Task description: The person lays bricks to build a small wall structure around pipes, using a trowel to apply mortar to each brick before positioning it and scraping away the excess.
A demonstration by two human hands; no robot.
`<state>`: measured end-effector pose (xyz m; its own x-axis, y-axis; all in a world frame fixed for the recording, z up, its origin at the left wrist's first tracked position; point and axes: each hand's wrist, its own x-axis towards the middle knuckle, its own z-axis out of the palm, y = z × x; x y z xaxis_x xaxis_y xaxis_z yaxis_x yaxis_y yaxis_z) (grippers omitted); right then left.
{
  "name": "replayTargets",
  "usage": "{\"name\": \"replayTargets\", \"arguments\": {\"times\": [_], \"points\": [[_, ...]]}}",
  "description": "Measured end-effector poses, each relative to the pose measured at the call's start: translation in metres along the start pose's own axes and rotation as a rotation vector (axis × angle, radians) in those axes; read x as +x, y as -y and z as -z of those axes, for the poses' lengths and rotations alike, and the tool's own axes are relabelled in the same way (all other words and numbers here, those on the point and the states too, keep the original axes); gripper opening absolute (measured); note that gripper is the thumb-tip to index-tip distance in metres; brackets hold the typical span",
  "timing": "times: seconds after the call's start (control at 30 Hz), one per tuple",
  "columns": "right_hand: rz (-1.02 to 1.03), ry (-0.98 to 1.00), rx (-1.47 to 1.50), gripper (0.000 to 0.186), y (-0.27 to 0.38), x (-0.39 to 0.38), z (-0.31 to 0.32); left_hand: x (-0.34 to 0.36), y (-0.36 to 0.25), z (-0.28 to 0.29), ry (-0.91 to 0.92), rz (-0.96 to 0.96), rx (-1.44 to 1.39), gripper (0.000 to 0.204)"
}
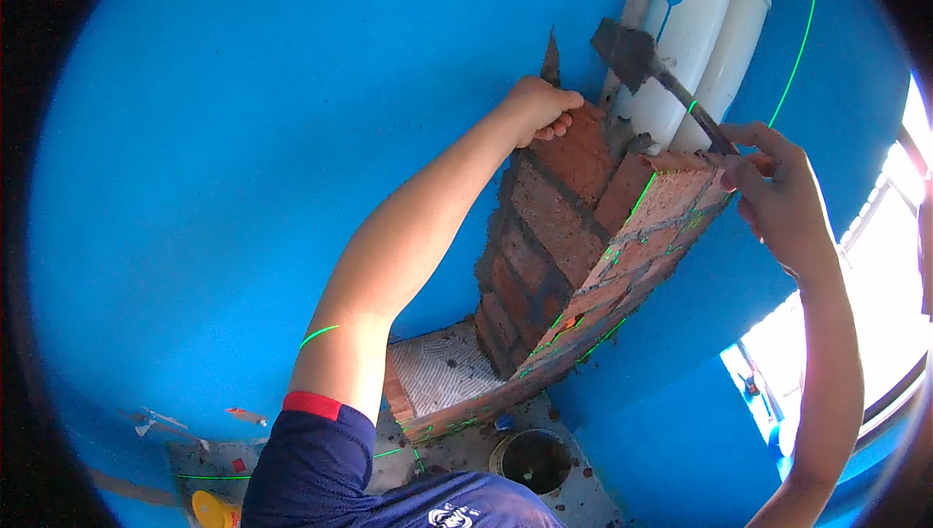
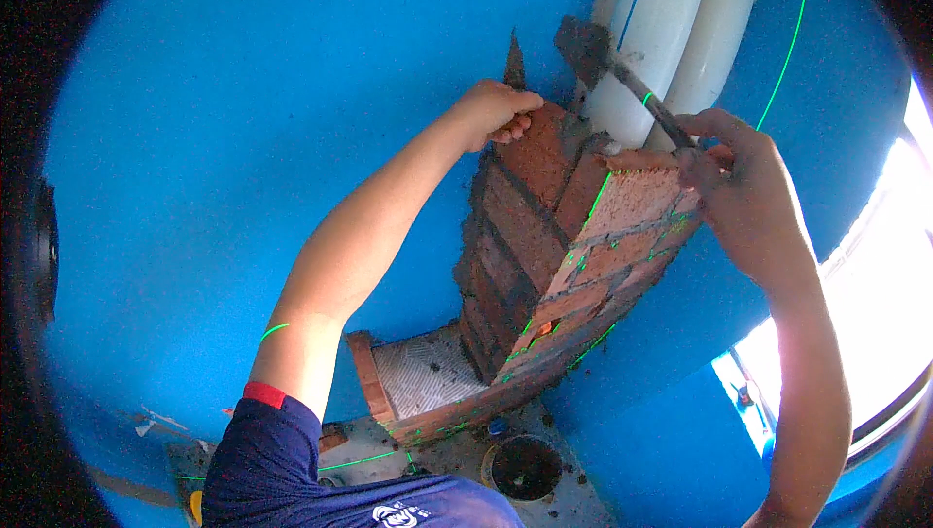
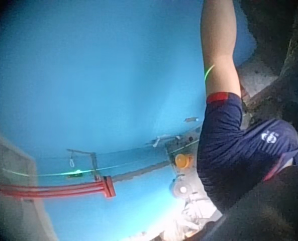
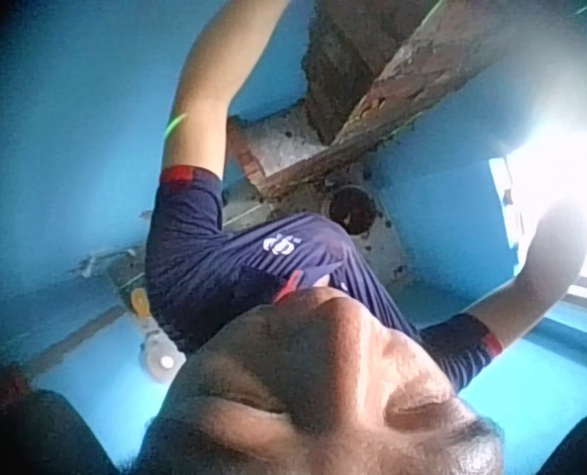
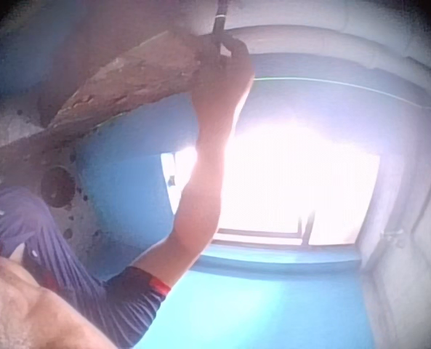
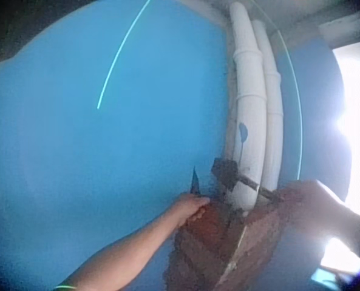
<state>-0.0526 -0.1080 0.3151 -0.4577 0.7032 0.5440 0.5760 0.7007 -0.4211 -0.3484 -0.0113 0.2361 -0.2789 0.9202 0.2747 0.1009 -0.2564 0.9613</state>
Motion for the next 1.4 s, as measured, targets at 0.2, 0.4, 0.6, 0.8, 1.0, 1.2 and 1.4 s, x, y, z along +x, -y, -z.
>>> {"name": "replayTargets", "arguments": {"times": [0.2, 0.4, 0.6, 0.8, 1.0, 1.2, 1.4], "points": [[-0.034, 0.054, -0.040, 0.022, 0.010, -0.003, 0.001, -0.001, 0.001, 0.001, -0.010, 0.004, 0.024, 0.023], [0.023, 0.032, -0.046, 0.023, -0.001, 0.001, -0.005, 0.003, 0.004, 0.002, 0.013, -0.007, 0.011, 0.024], [-0.032, 0.035, -0.054, 0.024, 0.009, -0.001, -0.002, 0.003, 0.005, 0.002, 0.016, 0.004, 0.022, 0.026], [-0.017, 0.089, -0.052, 0.026, 0.007, -0.002, 0.005, 0.001, 0.003, 0.002, 0.008, 0.012, 0.046, 0.027], [0.016, -0.045, -0.036, 0.031, -0.008, -0.018, 0.037, -0.008, 0.010, 0.012, 0.011, -0.068, -0.013, 0.033], [-0.278, 0.076, 0.207, 0.017, -0.043, -0.070, 0.051, -0.099, 0.063, 0.054, 0.084, -0.129, -0.093, 0.038], [-0.242, 0.015, -0.079, 0.022, -0.037, -0.076, 0.070, -0.200, 0.114, 0.062, 0.118, 0.041, -0.160, 0.031]]}}
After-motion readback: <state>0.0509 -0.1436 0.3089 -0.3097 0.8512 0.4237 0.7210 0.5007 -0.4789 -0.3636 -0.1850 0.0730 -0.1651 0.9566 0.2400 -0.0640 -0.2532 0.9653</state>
